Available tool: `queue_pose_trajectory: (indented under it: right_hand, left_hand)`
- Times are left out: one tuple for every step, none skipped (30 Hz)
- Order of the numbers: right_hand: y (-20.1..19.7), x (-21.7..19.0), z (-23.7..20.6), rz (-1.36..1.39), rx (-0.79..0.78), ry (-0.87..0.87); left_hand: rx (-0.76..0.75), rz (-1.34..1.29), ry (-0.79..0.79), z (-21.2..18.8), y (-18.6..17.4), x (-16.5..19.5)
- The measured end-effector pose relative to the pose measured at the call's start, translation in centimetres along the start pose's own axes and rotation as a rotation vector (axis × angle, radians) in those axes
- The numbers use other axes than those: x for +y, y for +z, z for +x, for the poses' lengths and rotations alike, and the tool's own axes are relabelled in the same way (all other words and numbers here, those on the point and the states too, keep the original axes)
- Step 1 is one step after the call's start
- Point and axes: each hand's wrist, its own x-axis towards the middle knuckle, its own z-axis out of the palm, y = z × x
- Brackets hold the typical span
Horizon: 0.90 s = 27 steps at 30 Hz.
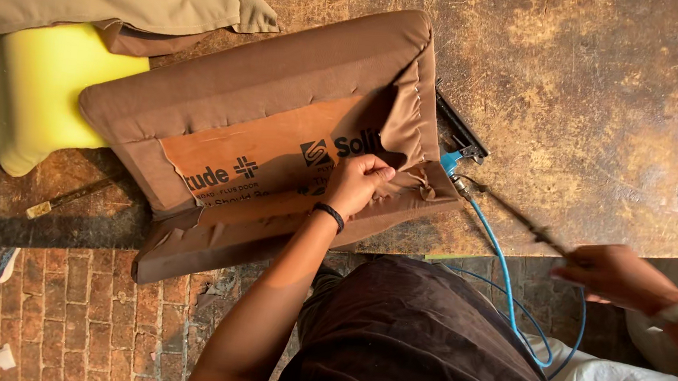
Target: The person stretches brown fabric over a foam-padded wooden frame on a workbench, cuts away excess fabric with shears, tucks and pulls the fabric edges over the frame, and uses a pneumatic staple gun to fasten the fabric to the underside of the frame.
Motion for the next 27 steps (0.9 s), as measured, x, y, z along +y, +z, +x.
queue_pose_trajectory:
  right_hand:
    - [-1.3, 0.6, -0.8, 0.014, 0.061, 0.025]
    - [-2.5, 0.6, -1.2, -0.205, 0.120, 0.027]
    - [-3.8, 0.2, -1.5, -0.421, 0.179, 0.031]
    - [-4.9, -0.6, -1.5, -0.522, 0.222, -0.090]
    - [-6.0, -2.0, -1.1, -0.622, 0.262, -0.217]
    - [-7.0, -3.4, -0.6, -0.723, 0.303, -0.354]
    - [-7.6, -4.9, -0.2, -0.751, 0.266, -0.372]
    - [-7.8, -6.8, 0.5, -0.778, 0.228, -0.389]
    - [-7.8, -8.6, 1.2, -0.794, 0.168, -0.428]
    - [-8.1, -10.5, 2.1, -0.809, 0.106, -0.467]
    - [-8.3, -12.1, 2.9, -0.852, 0.066, -0.508]
    - [-8.4, -13.5, 3.7, -0.896, 0.025, -0.548]
    - [-8.4, -14.8, 4.6, -0.922, -0.007, -0.567]
    - [-8.2, -15.9, 5.6, -0.948, -0.037, -0.589]
    - [-7.8, -16.6, 6.4, -0.969, -0.069, -0.606]
    - [-7.5, -16.9, 7.0, -0.986, -0.064, -0.642]
    - [-7.3, -17.2, 7.7, -1.005, -0.055, -0.678]
    - [-7.0, -17.5, 8.4, -1.023, -0.042, -0.718]
    - [-6.8, -17.5, 8.8, -1.059, -0.042, -0.692]
    - [-6.8, -17.5, 8.9, -1.097, -0.042, -0.665]
    - [-6.8, -17.4, 8.9, -1.137, -0.042, -0.641]
    - [-6.9, -17.5, 8.8, -1.146, -0.025, -0.660]
    - [-7.0, -17.5, 8.5, -1.151, -0.010, -0.676]
    - [-7.1, -17.5, 8.1, -1.155, 0.004, -0.686]
    - [-7.0, -17.7, 7.5, -1.130, -0.006, -0.689]
    - [-6.9, -18.0, 7.2, -1.106, -0.013, -0.694]
    - [-6.8, -18.4, 6.7, -1.080, -0.021, -0.697]
  left_hand:
    - [0.045, 0.011, -0.003, -0.4, 0.1, 0.1]
    - [0.058, 0.047, 0.008, -0.7, -0.1, 0.3]
    - [0.066, 0.082, 0.017, -1.1, 0.0, 0.5]
    - [0.073, 0.112, 0.025, -1.5, 0.1, 0.7]
    - [0.093, 0.153, 0.072, -1.8, 0.0, 1.0]
    - [0.119, 0.197, 0.123, -2.0, 0.1, 1.2]
    - [0.144, 0.241, 0.172, -2.2, 0.2, 1.5]
    - [0.159, 0.243, 0.208, -2.5, 0.4, 1.7]
    - [0.176, 0.247, 0.247, -2.7, 0.5, 1.9]
    - [0.191, 0.251, 0.284, -2.6, 0.5, 2.1]
    - [0.201, 0.262, 0.303, -2.7, 0.6, 2.2]
    - [0.212, 0.273, 0.319, -2.7, 0.7, 2.3]
    - [0.226, 0.285, 0.334, -2.8, 0.8, 2.4]
    - [0.237, 0.292, 0.356, -2.8, 0.8, 2.5]
    - [0.241, 0.299, 0.377, -2.9, 0.9, 2.5]
    - [0.242, 0.302, 0.399, -3.0, 1.0, 2.5]
    - [0.242, 0.299, 0.391, -3.0, 1.0, 2.5]
    - [0.244, 0.298, 0.386, -3.1, 0.9, 2.5]
    - [0.244, 0.298, 0.383, -3.1, 0.9, 2.5]
    - [0.242, 0.284, 0.370, -3.1, 0.8, 2.4]
    - [0.244, 0.270, 0.356, -3.1, 0.6, 2.4]
    - [0.248, 0.257, 0.342, -3.0, 0.3, 2.4]
    - [0.226, 0.229, 0.310, -2.9, 0.1, 2.3]
    - [0.199, 0.199, 0.279, -2.7, -0.2, 2.2]
    - [0.172, 0.170, 0.252, -2.5, -0.4, 2.1]
    - [0.166, 0.190, 0.254, -2.2, -0.6, 2.0]
    - [0.155, 0.209, 0.256, -2.0, -0.6, 1.9]
